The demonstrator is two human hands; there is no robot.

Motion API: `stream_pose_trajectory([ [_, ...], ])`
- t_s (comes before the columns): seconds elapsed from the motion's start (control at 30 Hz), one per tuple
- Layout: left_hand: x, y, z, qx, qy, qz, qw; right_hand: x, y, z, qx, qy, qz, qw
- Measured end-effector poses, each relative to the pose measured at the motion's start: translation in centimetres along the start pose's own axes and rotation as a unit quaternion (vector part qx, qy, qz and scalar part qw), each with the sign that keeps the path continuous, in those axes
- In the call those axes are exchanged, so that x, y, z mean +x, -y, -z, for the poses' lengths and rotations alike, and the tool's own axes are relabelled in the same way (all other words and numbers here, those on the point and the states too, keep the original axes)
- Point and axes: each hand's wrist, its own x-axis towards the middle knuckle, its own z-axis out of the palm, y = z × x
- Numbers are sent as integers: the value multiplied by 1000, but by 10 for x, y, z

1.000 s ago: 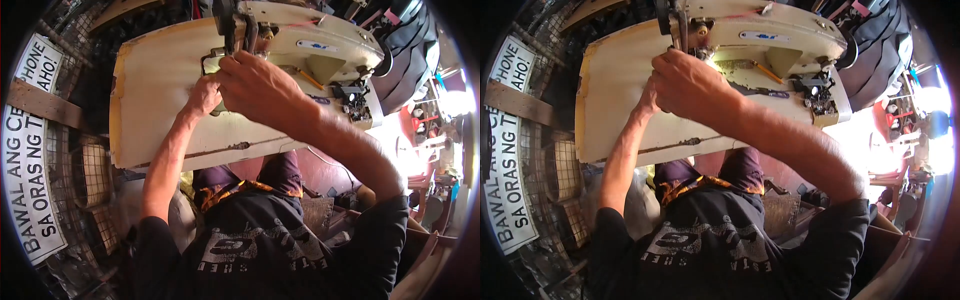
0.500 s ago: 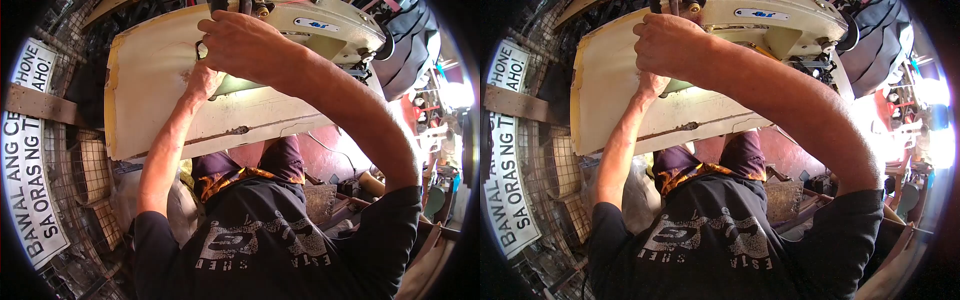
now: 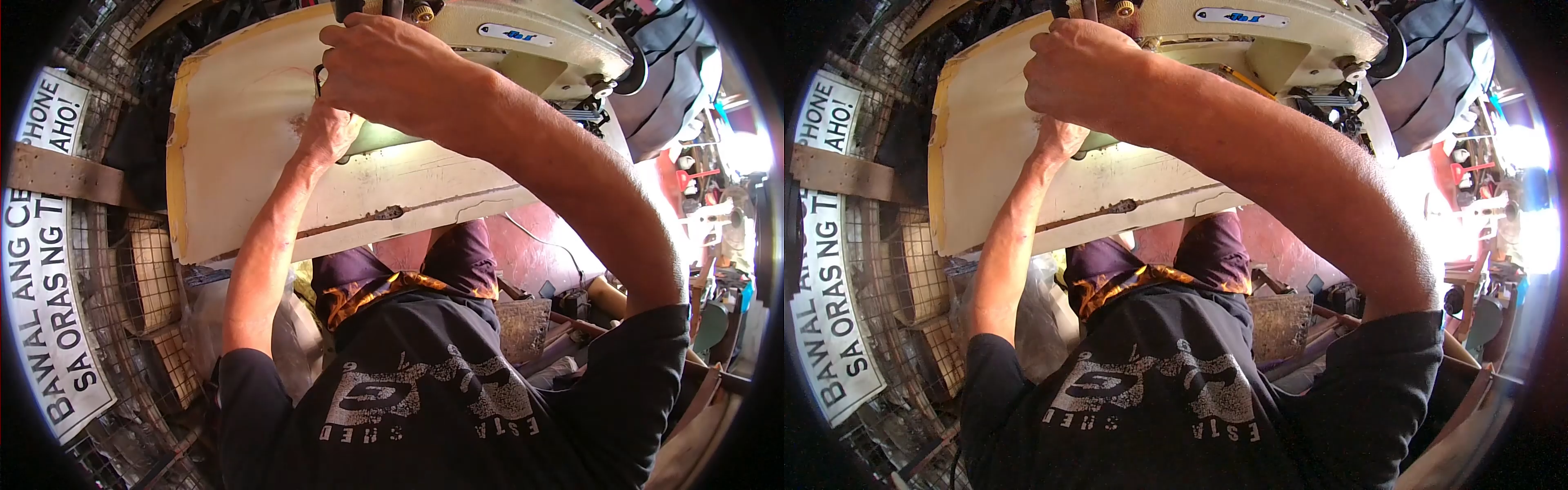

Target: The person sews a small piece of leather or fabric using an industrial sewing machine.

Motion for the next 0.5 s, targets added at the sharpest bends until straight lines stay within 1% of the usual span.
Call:
stream_pose_trajectory([
  [0.03,-1,1,-1,16,1,-16,1000,1,0,-2,-1,1,4,1000],
  [0.1,2,2,-6,-103,-50,-10,993,4,2,-5,-1,2,12,1000],
  [0.17,1,1,-7,-182,-39,43,982,6,-1,-4,12,16,25,999],
  [0.2,2,-6,2,-200,-3,92,975,6,-3,-4,19,23,31,999],
  [0.27,6,-8,10,-196,18,99,975,6,-4,-9,24,3,37,999],
  [0.3,6,-8,11,-175,4,58,983,7,-4,-8,27,-7,40,999],
  [0.33,5,-7,10,-154,-10,17,988,5,-3,-7,23,5,41,999],
  [0.43,-3,1,5,-185,28,37,982,1,-1,1,8,35,39,999],
  [0.5,-2,1,2,-157,6,17,987,4,0,0,9,48,37,998],
])
